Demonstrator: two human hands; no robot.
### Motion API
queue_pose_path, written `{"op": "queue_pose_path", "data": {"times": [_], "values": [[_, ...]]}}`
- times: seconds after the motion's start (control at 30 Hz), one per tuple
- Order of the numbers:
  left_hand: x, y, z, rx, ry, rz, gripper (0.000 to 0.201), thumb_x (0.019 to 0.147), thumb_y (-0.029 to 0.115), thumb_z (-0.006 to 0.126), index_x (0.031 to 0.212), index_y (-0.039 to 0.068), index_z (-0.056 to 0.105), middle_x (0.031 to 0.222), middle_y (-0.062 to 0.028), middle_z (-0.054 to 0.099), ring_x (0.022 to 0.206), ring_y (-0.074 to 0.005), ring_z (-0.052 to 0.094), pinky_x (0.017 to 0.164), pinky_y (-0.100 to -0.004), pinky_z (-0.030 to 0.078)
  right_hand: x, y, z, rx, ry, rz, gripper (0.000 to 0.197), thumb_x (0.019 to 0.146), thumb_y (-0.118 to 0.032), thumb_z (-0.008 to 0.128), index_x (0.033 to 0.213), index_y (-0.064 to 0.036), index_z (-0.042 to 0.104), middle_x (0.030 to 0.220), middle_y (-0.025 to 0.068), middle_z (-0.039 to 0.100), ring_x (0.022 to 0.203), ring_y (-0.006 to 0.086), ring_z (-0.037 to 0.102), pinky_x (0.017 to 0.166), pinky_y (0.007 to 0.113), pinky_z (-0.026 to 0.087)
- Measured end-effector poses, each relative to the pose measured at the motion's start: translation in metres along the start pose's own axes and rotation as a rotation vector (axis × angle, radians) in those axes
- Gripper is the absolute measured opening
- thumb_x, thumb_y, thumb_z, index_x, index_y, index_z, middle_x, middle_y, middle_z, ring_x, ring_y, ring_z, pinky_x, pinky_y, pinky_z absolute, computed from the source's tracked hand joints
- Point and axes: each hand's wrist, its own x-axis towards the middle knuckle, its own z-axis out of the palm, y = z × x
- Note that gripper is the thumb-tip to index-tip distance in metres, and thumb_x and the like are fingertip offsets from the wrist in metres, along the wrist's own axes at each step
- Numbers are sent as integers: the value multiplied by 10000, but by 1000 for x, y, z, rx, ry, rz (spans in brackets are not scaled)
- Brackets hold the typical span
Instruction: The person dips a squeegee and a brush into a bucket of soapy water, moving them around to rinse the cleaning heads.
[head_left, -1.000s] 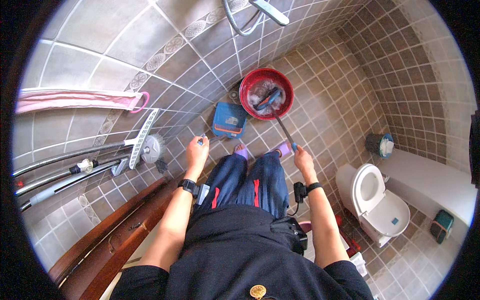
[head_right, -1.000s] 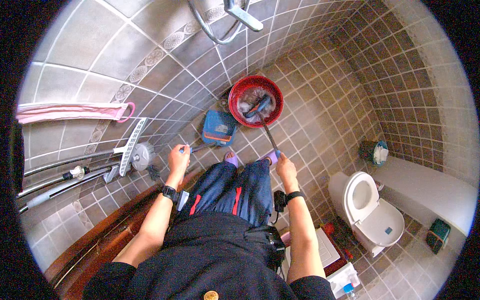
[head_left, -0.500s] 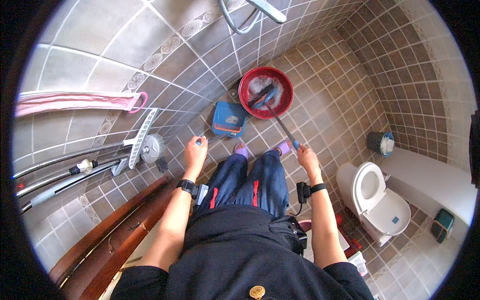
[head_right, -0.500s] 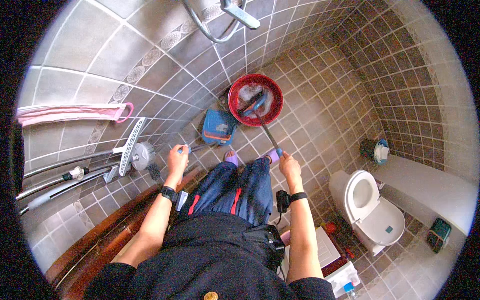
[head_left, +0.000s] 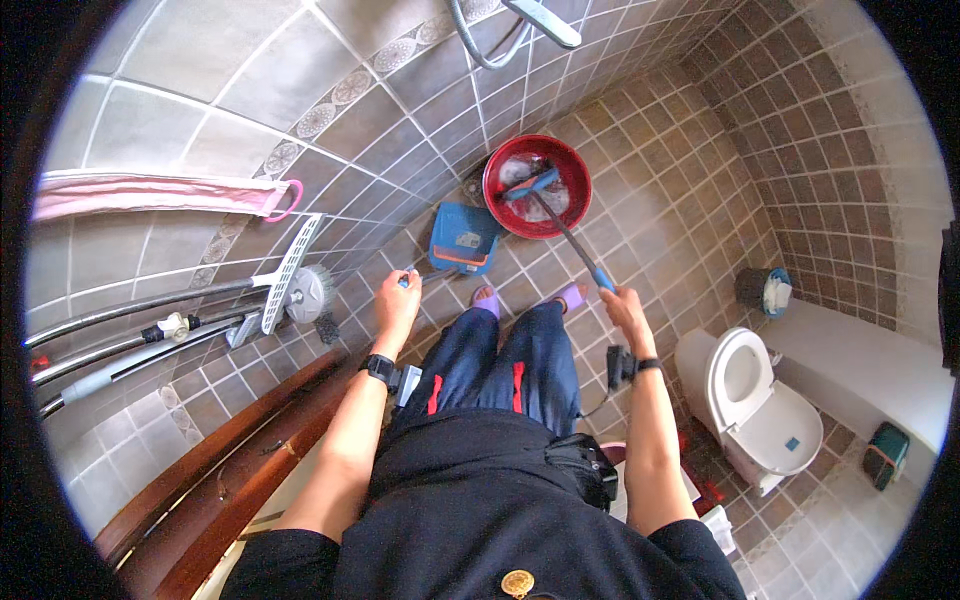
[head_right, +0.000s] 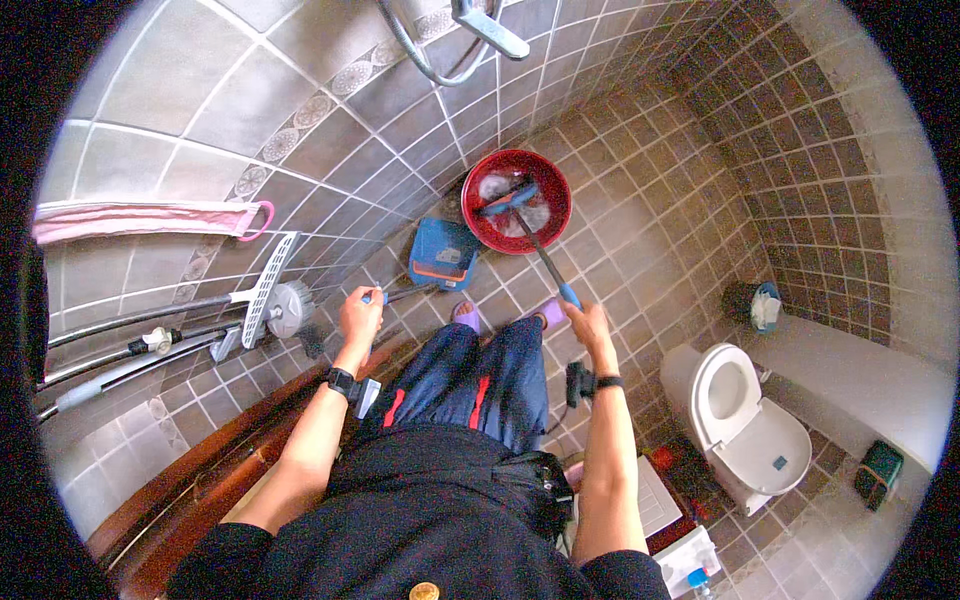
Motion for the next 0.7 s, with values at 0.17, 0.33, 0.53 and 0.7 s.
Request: {"op": "queue_pose_path", "data": {"times": [0.17, 0.33, 0.53, 0.7], "values": [[-2, 10, 1, -2, -26, -9, 297, 785, 339, 560, 846, 57, 629, 780, -186, 623, 761, -364, 599, 644, -423, 464, -73, 46, -36, 212, 1, -17, 317, 779, -257, 586, 958, 4, 591, 577, -34, 472, 467, 64, 409, 412, 228, 322], [4, -2, 6, -17, -16, 10, 301, 782, 340, 561, 841, 52, 628, 751, -187, 622, 734, -363, 602, 624, -420, 466, -119, 59, -51, 283, 9, 28, 439, 820, -183, 565, 1226, -40, 476, 589, -83, 419, 461, 22, 344, 396, 180, 267], [1, 2, 1, -25, -36, 3, 301, 794, 327, 551, 821, 35, 616, 731, -182, 621, 696, -360, 600, 594, -416, 455, -138, 53, -61, 298, 28, 3, 447, 795, -187, 593, 1202, -29, 496, 610, -34, 494, 477, 46, 419, 420, 211, 340], [-10, 26, -11, -50, -84, -33, 298, 798, 325, 549, 818, 35, 614, 696, -164, 620, 647, -333, 604, 576, -400, 453, -103, 48, -49, -307, 244, -205, 480, 740, -109, 601, 1208, -128, 495, 778, 193, 615, 666, 280, 624, 601, 366, 483]]}}
